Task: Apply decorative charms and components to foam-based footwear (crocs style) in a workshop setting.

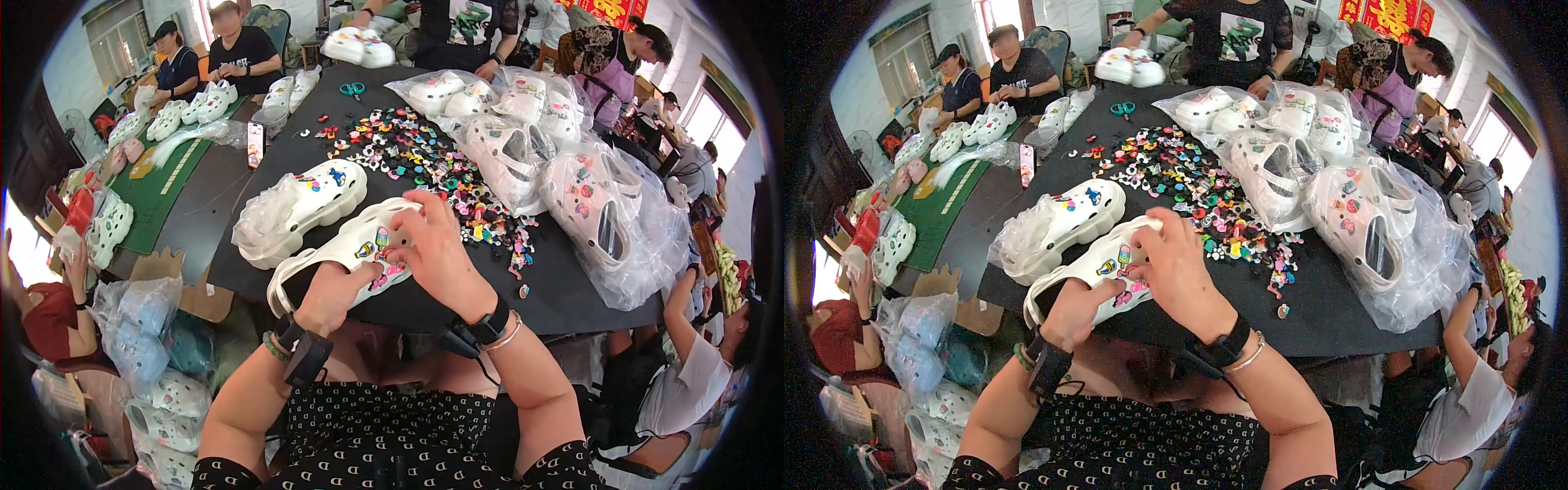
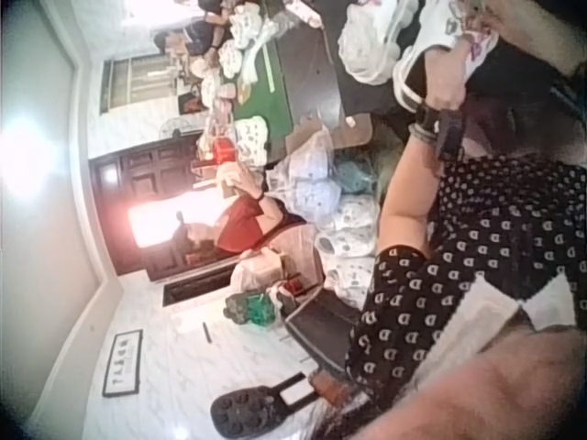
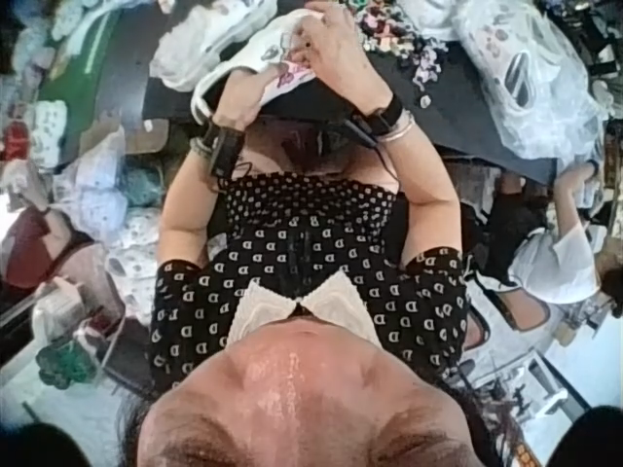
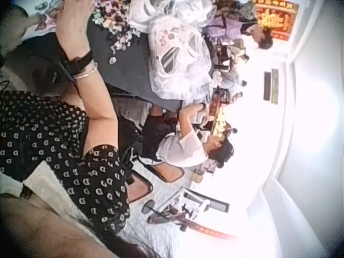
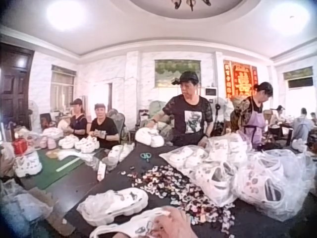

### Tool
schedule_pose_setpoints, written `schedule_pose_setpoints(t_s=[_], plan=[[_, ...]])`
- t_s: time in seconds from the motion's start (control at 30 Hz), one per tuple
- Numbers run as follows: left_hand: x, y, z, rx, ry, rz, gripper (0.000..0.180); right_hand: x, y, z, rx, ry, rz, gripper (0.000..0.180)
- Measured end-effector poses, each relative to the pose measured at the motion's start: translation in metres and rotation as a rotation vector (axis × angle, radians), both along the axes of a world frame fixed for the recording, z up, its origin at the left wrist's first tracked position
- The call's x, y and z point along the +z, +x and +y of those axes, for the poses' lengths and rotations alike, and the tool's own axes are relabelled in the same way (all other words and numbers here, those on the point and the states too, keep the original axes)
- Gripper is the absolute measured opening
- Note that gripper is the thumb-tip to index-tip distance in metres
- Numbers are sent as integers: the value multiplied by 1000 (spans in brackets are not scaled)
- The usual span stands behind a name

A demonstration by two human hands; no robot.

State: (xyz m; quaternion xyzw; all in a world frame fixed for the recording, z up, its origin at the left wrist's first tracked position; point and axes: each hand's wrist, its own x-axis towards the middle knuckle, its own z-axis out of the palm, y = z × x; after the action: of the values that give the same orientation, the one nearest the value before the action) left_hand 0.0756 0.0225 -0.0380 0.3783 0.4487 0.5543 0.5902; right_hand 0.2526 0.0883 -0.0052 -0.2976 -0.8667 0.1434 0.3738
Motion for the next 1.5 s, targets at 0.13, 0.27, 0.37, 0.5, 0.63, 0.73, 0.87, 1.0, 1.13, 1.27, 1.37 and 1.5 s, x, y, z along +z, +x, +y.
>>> schedule_pose_setpoints(t_s=[0.13,0.27,0.37,0.5,0.63,0.73,0.87,1.0,1.13,1.27,1.37,1.5], plan=[[-2,4,-5,-12,123,85,50,9,-2,-2,-204,61,-127,70],[-10,6,-7,-38,150,190,55,9,-1,-2,-97,-114,-175,81],[-2,9,-9,-69,144,224,57,11,-3,-5,-79,-56,-218,81],[-6,8,-9,-68,142,259,56,24,-10,-7,-163,-126,-331,83],[-6,10,-4,-32,175,236,48,13,-9,1,-136,-66,-301,82],[-5,16,-4,-10,214,203,45,8,7,14,-19,-105,-151,81],[-8,22,-9,60,256,119,46,2,18,17,50,-142,-76,76],[-14,17,-8,84,308,232,45,10,24,19,147,-160,-82,75],[-9,19,-10,113,381,409,44,16,26,15,163,-251,-132,71],[-6,20,-9,125,371,423,45,13,17,11,79,-231,-128,72],[-8,24,-11,158,385,423,44,12,15,7,47,-191,-128,69],[-13,24,-13,187,394,507,43,12,8,0,-15,-141,-140,65]])
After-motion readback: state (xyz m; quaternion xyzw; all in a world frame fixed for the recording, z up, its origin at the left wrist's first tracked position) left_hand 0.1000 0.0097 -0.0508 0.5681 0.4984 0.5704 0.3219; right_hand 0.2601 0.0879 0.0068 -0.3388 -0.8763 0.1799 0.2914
